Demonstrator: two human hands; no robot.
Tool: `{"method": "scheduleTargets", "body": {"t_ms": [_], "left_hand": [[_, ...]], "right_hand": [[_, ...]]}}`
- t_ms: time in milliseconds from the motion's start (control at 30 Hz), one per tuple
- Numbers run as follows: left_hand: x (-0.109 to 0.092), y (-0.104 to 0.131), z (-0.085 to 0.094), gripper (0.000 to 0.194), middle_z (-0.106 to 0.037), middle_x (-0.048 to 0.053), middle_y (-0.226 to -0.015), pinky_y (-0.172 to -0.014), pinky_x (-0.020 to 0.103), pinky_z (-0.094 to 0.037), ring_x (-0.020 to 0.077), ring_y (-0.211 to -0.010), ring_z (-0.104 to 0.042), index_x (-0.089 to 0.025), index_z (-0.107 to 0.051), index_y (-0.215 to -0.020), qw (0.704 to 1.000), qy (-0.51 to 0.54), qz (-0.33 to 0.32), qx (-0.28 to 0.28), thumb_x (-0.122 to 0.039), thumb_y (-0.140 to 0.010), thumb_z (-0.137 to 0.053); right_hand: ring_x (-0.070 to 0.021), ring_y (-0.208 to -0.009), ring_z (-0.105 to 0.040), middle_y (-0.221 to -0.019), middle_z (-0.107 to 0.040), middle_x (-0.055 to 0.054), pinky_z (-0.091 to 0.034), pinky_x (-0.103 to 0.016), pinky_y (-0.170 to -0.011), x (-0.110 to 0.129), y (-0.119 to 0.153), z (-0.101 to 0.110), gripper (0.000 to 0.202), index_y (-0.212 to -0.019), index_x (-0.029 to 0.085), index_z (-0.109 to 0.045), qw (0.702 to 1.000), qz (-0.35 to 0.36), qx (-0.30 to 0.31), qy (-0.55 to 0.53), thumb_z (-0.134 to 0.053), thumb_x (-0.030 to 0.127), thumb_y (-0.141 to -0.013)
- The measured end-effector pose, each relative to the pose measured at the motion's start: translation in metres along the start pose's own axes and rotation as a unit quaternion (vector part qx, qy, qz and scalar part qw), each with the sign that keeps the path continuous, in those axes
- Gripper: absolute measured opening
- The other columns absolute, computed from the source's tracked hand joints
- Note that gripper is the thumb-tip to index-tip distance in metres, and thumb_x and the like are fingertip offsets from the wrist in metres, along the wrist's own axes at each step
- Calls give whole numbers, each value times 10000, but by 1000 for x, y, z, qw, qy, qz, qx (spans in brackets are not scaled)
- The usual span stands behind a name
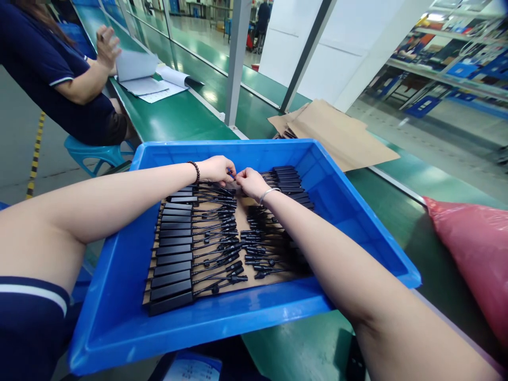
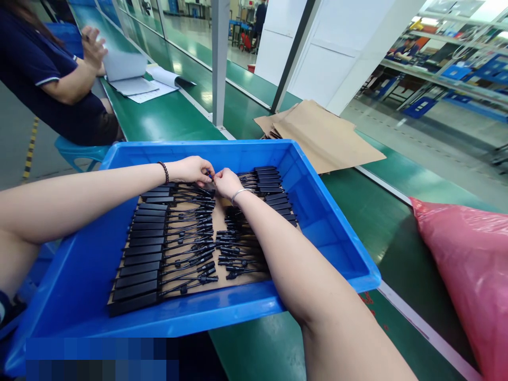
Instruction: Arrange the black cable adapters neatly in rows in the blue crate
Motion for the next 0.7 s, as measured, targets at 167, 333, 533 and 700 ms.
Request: {"method": "scheduleTargets", "body": {"t_ms": [167, 333, 533, 700], "left_hand": [[0, 2, 0, 252, -615, 15, -776, -491, 160, -406, 106, -568, -600, -167, -602, -900, 1000, 14, 12, -13, -261, -667, -587], [2, 3, 0, 271, -606, 14, -715, -473, 161, -400, 112, -555, -594, -170, -601, -909, 999, 37, 26, -20, -255, -652, -602], [2, 4, 0, 236, -599, 17, -714, -474, 162, -405, 106, -550, -583, -162, -607, -875, 996, 75, 32, -27, -222, -647, -603], [1, 4, 0, 226, -607, 8, -670, -465, 155, -392, 103, -541, -580, -163, -610, -866, 996, 75, 29, -31, -206, -644, -597]], "right_hand": [[-99, -566, -448, -672, -553, -22, -339, -207, -521, -3, -1, 1, 43, -682, 158, -501, 1000, -9, -2, -5, -477, 193, -676], [-95, -517, -435, -646, -548, -22, -337, -207, -481, -7, -3, -2, 47, -670, 161, -500, 1000, -13, 15, -12, -469, 196, -670], [-88, -491, -425, -634, -540, -14, -332, -201, -458, -8, -2, -2, 50, -694, 160, -503, 999, -18, 22, -25, -467, 179, -666], [-73, -483, -407, -597, -519, -3, -325, -194, -473, -5, 0, -3, 52, -664, 143, -509, 999, -15, 31, -9, -464, 163, -681]]}}
Point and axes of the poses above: each hand's wrist, its own y-axis away from the middle knuckle, its own z-axis out of the back of the hand, x = y × z, the point moved 10 cm from there along -y, towards the middle knuckle
